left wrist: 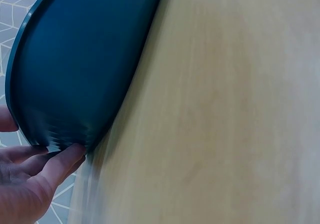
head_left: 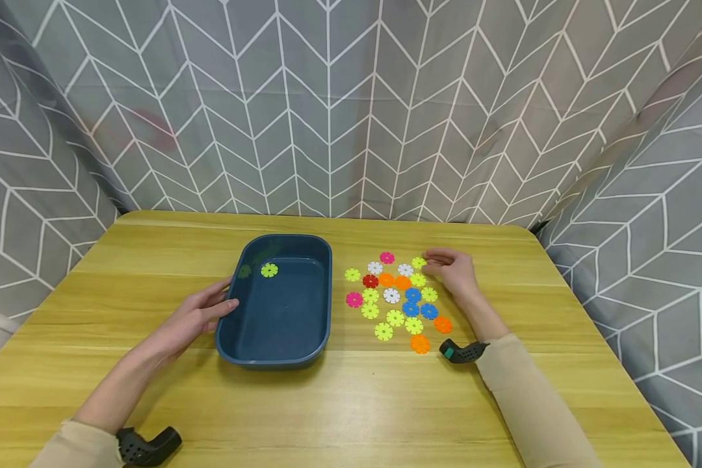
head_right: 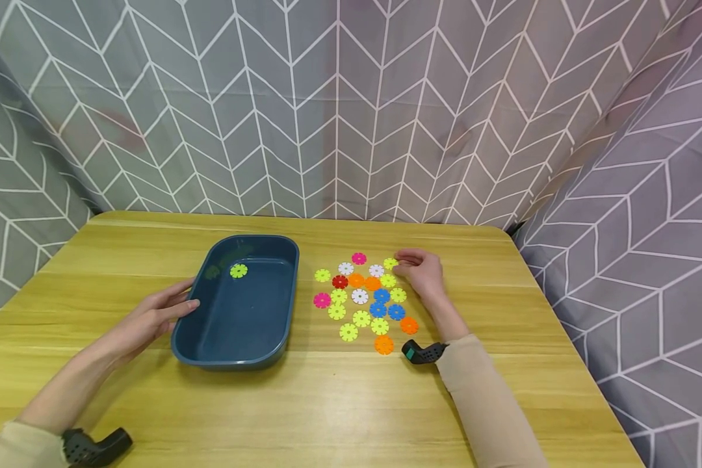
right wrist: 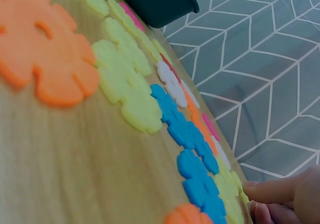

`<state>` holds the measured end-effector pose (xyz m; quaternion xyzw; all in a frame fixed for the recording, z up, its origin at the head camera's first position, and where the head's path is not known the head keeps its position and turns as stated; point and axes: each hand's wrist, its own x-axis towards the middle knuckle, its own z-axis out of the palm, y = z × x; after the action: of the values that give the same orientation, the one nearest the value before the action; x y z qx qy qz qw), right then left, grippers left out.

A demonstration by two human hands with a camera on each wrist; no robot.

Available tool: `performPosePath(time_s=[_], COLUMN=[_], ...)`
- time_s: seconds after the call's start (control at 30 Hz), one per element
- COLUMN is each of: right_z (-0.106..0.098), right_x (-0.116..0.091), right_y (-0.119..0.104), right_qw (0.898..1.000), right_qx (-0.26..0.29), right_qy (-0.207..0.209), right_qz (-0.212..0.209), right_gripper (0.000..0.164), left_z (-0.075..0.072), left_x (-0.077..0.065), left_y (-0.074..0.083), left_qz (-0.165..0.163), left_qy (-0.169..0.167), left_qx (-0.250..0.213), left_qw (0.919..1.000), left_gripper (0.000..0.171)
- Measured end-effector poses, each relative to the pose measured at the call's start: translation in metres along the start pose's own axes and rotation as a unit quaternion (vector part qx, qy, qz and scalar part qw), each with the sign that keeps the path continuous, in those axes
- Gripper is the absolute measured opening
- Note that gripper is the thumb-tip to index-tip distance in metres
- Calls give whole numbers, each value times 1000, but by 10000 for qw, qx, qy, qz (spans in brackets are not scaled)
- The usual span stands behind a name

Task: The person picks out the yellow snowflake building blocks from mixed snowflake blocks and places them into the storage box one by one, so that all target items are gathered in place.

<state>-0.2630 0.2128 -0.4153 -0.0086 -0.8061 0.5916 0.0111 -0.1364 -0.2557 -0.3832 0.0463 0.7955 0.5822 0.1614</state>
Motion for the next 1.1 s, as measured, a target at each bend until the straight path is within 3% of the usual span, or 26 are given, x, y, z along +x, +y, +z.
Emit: performPosePath(time_s=[0.33,0.87,1.1], right_z=[4,4,5], right_x=[2,-3,-4], right_y=[5,-1,-3], right_qw=[9989,9988,9965], right_qx=[-399,-475,-813], right_qy=[145,87,135], right_qz=[-191,-87,-127], right_gripper=[39,40,38], left_z=[0,2,1], left_x=[0,-1,-1], left_y=[0,1,-1], left_qz=[16,-31,27], left_qy=[-7,22,22], left_qx=[17,83,72], left_qw=[10000,10000,10000], left_gripper=[72,73,74])
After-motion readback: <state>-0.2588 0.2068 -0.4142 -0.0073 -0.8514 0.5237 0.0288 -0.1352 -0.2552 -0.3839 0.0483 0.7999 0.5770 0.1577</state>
